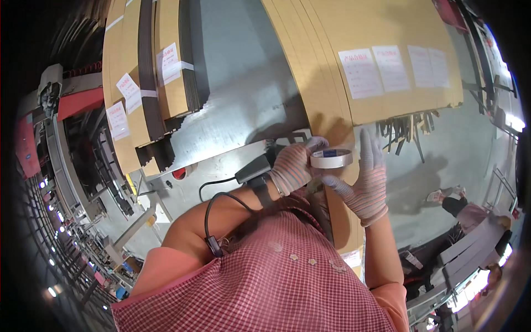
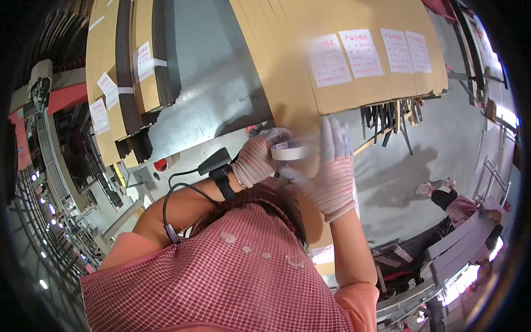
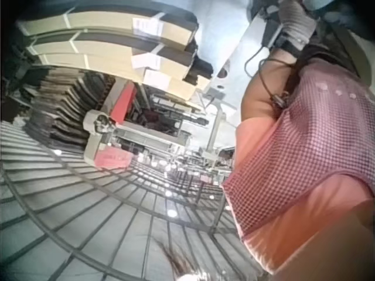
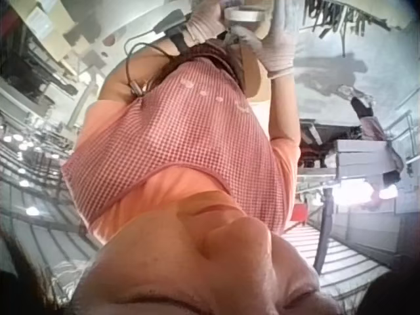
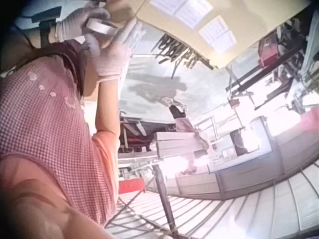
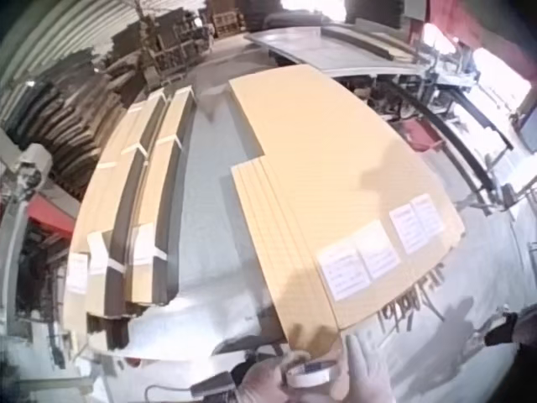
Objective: The recorder is applying labels to long wood-colored panels and securing them with tape in a manufacturing setting.
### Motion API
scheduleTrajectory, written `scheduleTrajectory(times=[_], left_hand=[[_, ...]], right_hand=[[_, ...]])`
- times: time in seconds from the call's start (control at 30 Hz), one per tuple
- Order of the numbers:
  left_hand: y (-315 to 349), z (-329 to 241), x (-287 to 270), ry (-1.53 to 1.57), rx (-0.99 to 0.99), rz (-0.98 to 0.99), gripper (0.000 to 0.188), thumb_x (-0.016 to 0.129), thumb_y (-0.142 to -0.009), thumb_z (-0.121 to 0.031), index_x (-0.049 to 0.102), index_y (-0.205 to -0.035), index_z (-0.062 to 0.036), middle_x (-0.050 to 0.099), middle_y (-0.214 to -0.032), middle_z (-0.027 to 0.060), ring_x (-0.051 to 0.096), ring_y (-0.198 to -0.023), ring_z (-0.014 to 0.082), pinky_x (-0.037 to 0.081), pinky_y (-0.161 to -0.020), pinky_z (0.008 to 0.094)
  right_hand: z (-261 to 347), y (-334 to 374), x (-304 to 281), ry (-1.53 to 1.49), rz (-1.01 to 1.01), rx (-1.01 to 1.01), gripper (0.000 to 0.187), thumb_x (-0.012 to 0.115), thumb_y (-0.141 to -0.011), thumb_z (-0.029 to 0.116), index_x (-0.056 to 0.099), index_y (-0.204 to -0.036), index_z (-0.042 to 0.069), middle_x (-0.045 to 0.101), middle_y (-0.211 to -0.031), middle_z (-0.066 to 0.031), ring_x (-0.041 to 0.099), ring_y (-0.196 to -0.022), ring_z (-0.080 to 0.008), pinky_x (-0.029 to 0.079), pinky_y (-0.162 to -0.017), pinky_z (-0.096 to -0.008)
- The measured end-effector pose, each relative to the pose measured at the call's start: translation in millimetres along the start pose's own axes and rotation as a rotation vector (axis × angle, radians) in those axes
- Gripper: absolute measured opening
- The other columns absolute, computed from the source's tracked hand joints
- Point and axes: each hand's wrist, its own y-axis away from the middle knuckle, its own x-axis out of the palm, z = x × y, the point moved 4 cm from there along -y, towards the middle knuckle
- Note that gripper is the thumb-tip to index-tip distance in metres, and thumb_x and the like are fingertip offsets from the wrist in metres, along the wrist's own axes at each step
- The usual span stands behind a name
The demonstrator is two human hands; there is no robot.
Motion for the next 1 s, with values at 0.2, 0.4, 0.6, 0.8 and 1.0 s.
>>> scheduleTrajectory(times=[0.2,0.4,0.6,0.8,1.0], left_hand=[[-9.4,-1.0,-0.6,-0.159,-0.09,0.084,0.041,0.083,-0.076,-0.023,0.063,-0.109,-0.0082,0.068,-0.093,0.0086,0.067,-0.084,0.0234,0.053,-0.077,0.0331],[0.8,4.1,3.6,-0.121,-0.12,0.078,0.038,0.083,-0.078,-0.023,0.063,-0.106,-0.0078,0.066,-0.086,0.0083,0.064,-0.072,0.0194,0.051,-0.069,0.0337],[-7.0,32.4,-5.6,0.25,-0.206,-0.114,0.041,0.076,-0.086,-0.033,0.058,-0.113,-0.0075,0.062,-0.075,0.0093,0.062,-0.067,0.0248,0.053,-0.068,0.0381],[1.1,53.2,10.4,-0.169,-0.191,-0.331,0.051,0.062,-0.095,-0.037,0.05,-0.127,0.0012,0.062,-0.1,0.0194,0.063,-0.094,0.03,0.05,-0.084,0.0394],[74.7,7.8,67.1,-0.248,0.032,0.141,0.077,0.07,-0.092,-0.041,0.034,-0.144,0.004,0.056,-0.138,0.0167,0.052,-0.13,0.0276,0.037,-0.112,0.0358]], right_hand=[[12.1,-18.3,-30.6,0.074,0.398,-0.163,0.034,0.066,-0.087,0.024,0.065,-0.117,0.008,0.069,-0.09,-0.0189,0.067,-0.086,-0.0362,0.053,-0.078,-0.0437],[-98.3,-42.3,2.3,0.132,0.155,0.165,0.026,0.059,-0.089,0.031,0.073,-0.1,0.012,0.07,-0.091,-0.0187,0.066,-0.086,-0.041,0.052,-0.077,-0.0485],[-139.0,-13.5,36.4,-0.154,-0.031,0.132,0.027,0.061,-0.093,0.024,0.069,-0.115,0.011,0.07,-0.103,-0.0201,0.067,-0.095,-0.0402,0.053,-0.082,-0.0451],[-110.1,23.6,20.0,-0.184,0.048,0.049,0.053,0.06,-0.093,0.026,0.049,-0.141,0.004,0.064,-0.108,-0.0275,0.063,-0.097,-0.0465,0.052,-0.082,-0.0452],[-111.8,94.3,3.9,-0.114,0.663,0.465,0.05,0.064,-0.091,0.027,0.055,-0.137,0.01,0.066,-0.118,-0.0225,0.062,-0.114,-0.0381,0.05,-0.095,-0.0417]])
